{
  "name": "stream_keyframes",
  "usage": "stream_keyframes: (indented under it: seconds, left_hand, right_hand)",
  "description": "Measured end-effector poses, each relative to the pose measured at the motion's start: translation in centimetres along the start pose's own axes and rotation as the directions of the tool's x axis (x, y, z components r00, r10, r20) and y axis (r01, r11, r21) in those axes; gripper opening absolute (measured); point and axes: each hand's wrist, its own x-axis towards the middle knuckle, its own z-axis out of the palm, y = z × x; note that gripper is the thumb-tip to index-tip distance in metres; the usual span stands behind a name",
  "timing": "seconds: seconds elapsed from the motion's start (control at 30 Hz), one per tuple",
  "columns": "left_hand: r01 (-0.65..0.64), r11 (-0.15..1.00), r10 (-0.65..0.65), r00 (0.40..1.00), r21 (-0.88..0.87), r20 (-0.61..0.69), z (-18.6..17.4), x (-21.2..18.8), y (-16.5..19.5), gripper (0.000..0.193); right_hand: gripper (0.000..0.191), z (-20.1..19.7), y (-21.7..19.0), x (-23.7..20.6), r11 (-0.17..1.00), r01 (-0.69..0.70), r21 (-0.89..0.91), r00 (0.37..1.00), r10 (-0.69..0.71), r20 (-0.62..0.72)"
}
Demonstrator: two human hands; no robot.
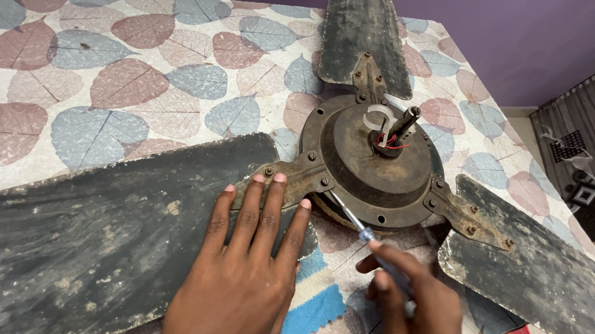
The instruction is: The person uses a screwdriver to tighten screws on the mounting brackets of a ceiling fan blade assembly. The person holds the fan steady with one hand while turning the screwdriver with the other, working on multiple screws around the central hub.
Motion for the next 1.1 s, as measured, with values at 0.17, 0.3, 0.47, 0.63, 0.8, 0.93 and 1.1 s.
stream_keyframes:
  seconds: [0.17, 0.3, 0.47, 0.63, 0.8, 0.93, 1.1]
  left_hand:
    - [0.004, 1.0, -0.004, 1.0, -0.018, -0.007, 0.0, 0.0, 0.0, 0.061]
    - [-0.002, 1.0, 0.002, 1.0, -0.002, 0.008, -0.1, 0.1, -0.1, 0.064]
    - [0.008, 1.0, -0.008, 1.0, -0.015, -0.005, -0.2, 0.1, -0.1, 0.06]
    - [0.011, 1.0, -0.011, 1.0, -0.002, 0.009, -0.3, 0.1, -0.1, 0.064]
    - [0.014, 1.0, -0.014, 1.0, -0.011, 0.007, -0.5, 0.2, -0.2, 0.064]
    - [0.008, 1.0, -0.008, 1.0, -0.022, -0.002, -0.5, 0.3, -0.3, 0.063]
    - [0.023, 1.0, -0.025, 0.998, 0.021, 0.062, -0.7, 0.1, -0.1, 0.066]
  right_hand:
    - [0.023, 0.1, -0.1, 0.0, 0.892, 0.358, -0.276, 0.932, -0.356, 0.059]
    - [0.026, -0.1, 0.1, 0.2, 0.972, 0.175, -0.159, 0.984, -0.17, 0.044]
    - [0.029, -0.5, -0.1, 0.4, 0.984, 0.144, -0.109, 0.989, -0.138, 0.055]
    - [0.024, -0.5, -1.0, 1.0, 0.978, 0.202, -0.061, 0.979, -0.2, 0.031]
    - [0.023, -0.5, -1.6, 0.9, 0.989, 0.143, -0.049, 0.989, -0.145, -0.04]
    - [0.027, -0.6, -1.3, 0.8, 0.998, 0.056, -0.016, 0.995, -0.057, -0.086]
    - [0.03, -1.1, -1.0, 1.3, 0.987, 0.161, -0.024, 0.985, -0.162, -0.051]
